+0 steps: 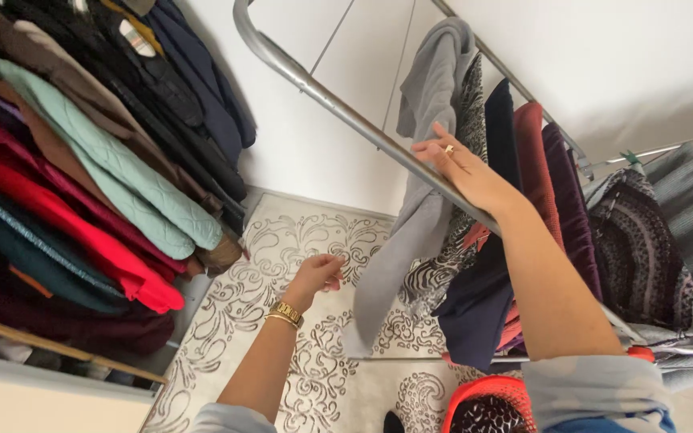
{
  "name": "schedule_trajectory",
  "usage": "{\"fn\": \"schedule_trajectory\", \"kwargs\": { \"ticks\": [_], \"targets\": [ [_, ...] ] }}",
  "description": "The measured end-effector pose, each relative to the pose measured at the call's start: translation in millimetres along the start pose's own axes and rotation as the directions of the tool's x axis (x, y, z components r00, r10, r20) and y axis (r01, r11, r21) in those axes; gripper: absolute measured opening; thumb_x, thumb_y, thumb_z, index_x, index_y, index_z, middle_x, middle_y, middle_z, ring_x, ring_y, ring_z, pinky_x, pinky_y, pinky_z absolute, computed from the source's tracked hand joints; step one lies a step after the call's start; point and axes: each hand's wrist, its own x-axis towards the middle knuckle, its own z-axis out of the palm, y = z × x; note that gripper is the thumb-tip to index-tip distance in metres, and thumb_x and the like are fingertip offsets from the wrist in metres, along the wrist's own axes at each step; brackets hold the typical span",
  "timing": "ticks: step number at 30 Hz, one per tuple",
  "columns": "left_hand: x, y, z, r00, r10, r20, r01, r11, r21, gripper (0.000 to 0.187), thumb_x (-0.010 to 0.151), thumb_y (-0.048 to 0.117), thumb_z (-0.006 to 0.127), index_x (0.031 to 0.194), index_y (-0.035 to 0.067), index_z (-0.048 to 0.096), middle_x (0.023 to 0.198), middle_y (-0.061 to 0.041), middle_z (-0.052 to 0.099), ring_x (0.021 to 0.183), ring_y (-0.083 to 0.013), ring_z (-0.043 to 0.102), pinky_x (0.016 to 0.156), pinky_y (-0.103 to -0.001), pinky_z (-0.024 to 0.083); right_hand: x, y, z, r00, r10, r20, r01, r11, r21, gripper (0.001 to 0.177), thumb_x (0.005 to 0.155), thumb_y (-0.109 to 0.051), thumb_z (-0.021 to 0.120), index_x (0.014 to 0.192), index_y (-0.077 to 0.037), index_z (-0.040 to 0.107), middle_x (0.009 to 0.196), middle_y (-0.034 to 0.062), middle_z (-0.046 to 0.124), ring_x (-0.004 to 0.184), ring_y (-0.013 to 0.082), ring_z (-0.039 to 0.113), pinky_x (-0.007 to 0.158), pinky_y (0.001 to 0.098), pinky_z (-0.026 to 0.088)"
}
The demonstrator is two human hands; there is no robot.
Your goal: The person takes a gray sweater from a red laundry basket, shakes it out, and hangs it on a metal drying rack. Then they take a patterned scarf from the basket and hang it on the same rack.
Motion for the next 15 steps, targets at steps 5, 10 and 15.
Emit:
{"fn": "schedule_trajectory", "kwargs": {
  "ticks": [5, 10, 15],
  "targets": [
    [5, 49, 15, 0.987, 0.154, -0.056, -0.156, 0.986, -0.049, 0.035, 0.095, 0.029, 0.074, 0.114, 0.001, 0.066, 0.073, -0.011, 0.069, 0.056, -0.0163, 0.070, 0.057, -0.028, 0.062, 2, 8, -2, 0.999, -0.039, -0.013, 0.039, 0.999, -0.008, 0.050, 0.113, -0.038, 0.035, 0.126, -0.003, 0.069, 0.139, 0.0189, 0.061, 0.153, 0.0454, 0.024, 0.127, 0.0550, 0.011],
    [8, 117, 42, 0.963, 0.270, -0.027, -0.271, 0.962, -0.031, 0.034, 0.095, 0.027, 0.072, 0.115, -0.001, 0.067, 0.075, -0.013, 0.070, 0.059, -0.0176, 0.070, 0.061, -0.029, 0.063, 10, 20, -3, 0.995, -0.088, -0.039, 0.087, 0.996, -0.022, 0.036, 0.110, -0.029, 0.047, 0.118, -0.005, 0.073, 0.132, 0.0135, 0.068, 0.150, 0.0431, 0.033, 0.128, 0.0552, 0.011],
    [21, 170, 76, 0.925, 0.380, 0.024, -0.379, 0.925, -0.032, 0.032, 0.096, 0.024, 0.071, 0.114, -0.003, 0.067, 0.074, -0.013, 0.069, 0.058, -0.0161, 0.069, 0.059, -0.028, 0.062, 28, 37, -19, 0.972, -0.149, -0.182, 0.155, 0.988, 0.021, 0.023, 0.106, -0.023, 0.061, 0.115, -0.009, 0.075, 0.121, 0.0089, 0.075, 0.133, 0.0290, 0.058, 0.123, 0.0507, 0.028]
  ]
}}
